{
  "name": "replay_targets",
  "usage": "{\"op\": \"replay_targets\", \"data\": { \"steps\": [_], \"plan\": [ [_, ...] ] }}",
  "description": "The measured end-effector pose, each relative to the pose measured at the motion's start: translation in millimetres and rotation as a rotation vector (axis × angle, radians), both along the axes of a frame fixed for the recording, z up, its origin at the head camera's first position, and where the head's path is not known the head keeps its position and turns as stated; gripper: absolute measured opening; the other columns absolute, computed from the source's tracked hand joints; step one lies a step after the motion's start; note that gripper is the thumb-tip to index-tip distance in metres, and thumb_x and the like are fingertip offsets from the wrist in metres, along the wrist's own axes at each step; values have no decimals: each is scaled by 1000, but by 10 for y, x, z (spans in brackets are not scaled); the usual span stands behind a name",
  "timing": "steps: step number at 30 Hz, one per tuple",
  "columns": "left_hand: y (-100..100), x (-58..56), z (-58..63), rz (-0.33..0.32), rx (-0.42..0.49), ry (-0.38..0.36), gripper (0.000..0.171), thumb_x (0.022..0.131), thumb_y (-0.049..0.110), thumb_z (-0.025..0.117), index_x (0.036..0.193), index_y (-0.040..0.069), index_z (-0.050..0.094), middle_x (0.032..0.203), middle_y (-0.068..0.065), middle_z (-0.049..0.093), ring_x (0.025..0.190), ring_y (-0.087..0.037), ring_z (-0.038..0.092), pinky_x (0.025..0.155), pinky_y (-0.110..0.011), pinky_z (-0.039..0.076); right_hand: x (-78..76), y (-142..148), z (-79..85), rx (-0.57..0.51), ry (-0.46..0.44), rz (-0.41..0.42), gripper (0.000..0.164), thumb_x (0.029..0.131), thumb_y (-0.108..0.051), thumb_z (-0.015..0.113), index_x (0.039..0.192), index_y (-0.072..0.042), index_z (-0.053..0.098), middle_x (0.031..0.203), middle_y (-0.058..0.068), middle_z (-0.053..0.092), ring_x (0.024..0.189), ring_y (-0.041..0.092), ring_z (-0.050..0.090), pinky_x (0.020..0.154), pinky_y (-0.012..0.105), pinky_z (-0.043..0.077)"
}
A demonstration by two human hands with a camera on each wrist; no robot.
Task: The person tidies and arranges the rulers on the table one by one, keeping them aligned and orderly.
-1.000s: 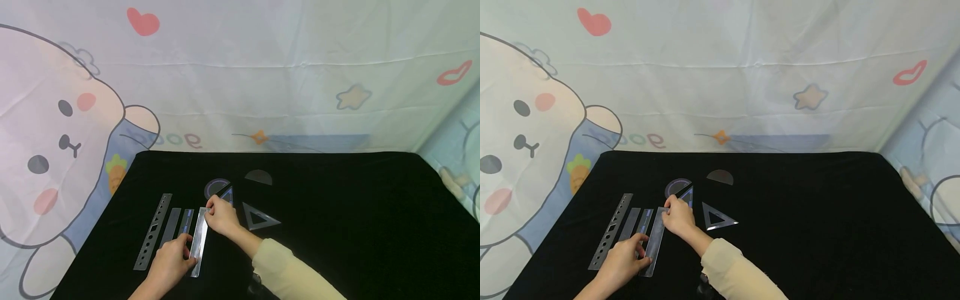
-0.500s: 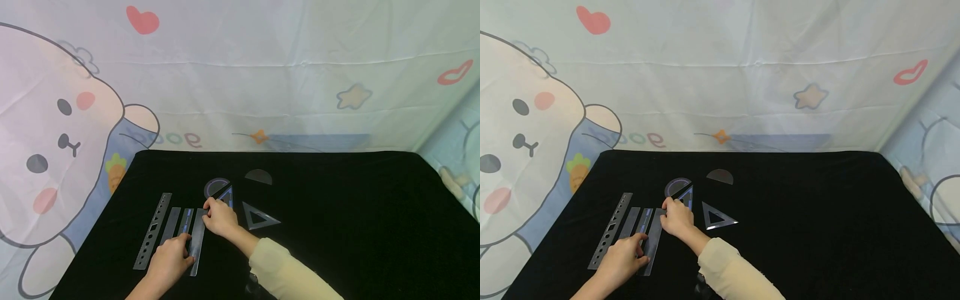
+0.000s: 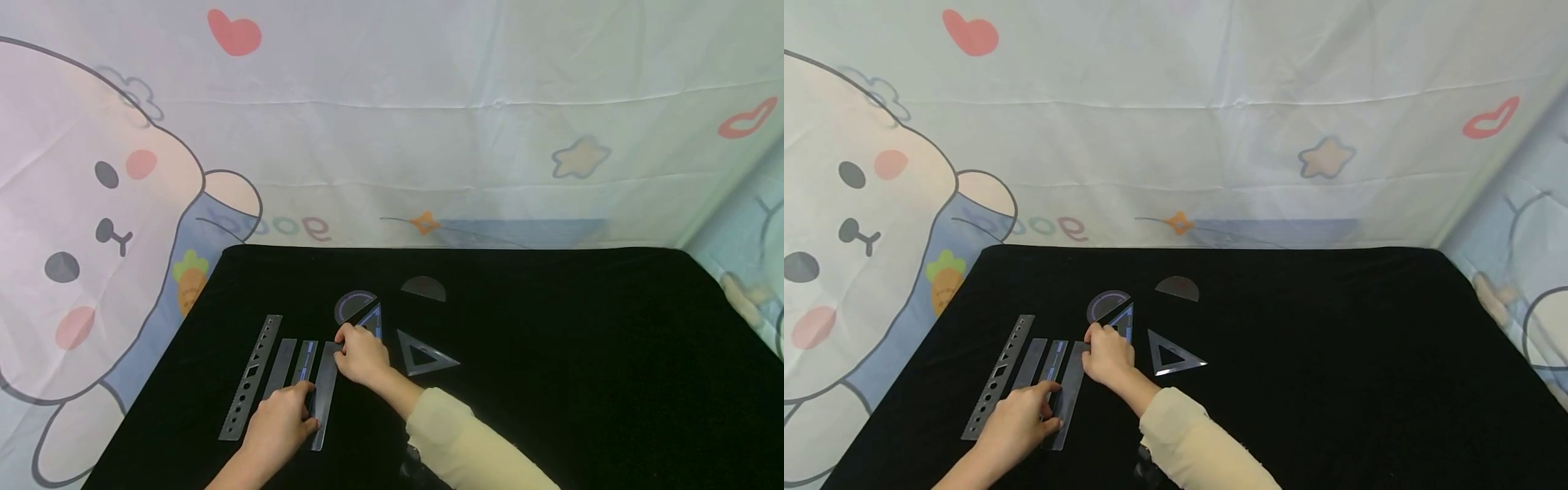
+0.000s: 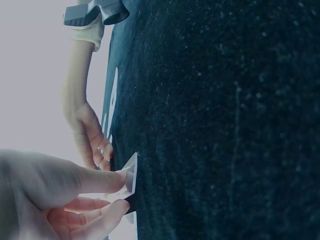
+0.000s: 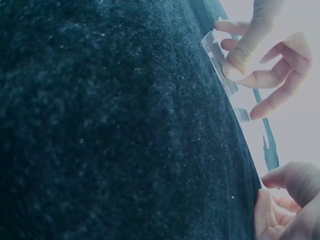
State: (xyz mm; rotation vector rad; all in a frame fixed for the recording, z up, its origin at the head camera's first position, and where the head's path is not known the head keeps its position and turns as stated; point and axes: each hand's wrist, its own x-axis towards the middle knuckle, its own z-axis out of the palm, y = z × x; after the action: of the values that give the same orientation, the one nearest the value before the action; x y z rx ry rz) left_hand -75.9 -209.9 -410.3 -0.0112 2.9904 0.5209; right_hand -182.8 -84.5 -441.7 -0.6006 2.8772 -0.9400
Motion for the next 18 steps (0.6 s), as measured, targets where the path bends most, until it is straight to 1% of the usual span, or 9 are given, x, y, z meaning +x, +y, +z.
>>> {"op": "replay_targets", "data": {
  "steps": [6,12,18],
  "plan": [
    [5,-18,2,5,-10,-15,45,70,13,78,110,1,61,67,2,56,53,-7,50,44,-23,41,-1,-5,4,8,10,-6,18,81,-18,65,98,-15,59,76,-4,53,60,10,49,46,22,38],
    [0,-40,5,1,-18,-42,45,70,14,78,110,1,60,69,1,57,55,-8,52,46,-24,42,-6,-12,-6,18,0,-7,19,83,-19,64,100,-15,59,77,-4,53,61,9,49,47,23,38],
    [-2,-40,-15,-9,-4,-23,44,70,13,78,108,0,61,66,1,56,53,-7,51,45,-23,42,-5,-19,-12,19,22,-13,18,83,-19,65,99,-14,60,76,-3,54,59,10,49,45,22,38]
  ]
}}
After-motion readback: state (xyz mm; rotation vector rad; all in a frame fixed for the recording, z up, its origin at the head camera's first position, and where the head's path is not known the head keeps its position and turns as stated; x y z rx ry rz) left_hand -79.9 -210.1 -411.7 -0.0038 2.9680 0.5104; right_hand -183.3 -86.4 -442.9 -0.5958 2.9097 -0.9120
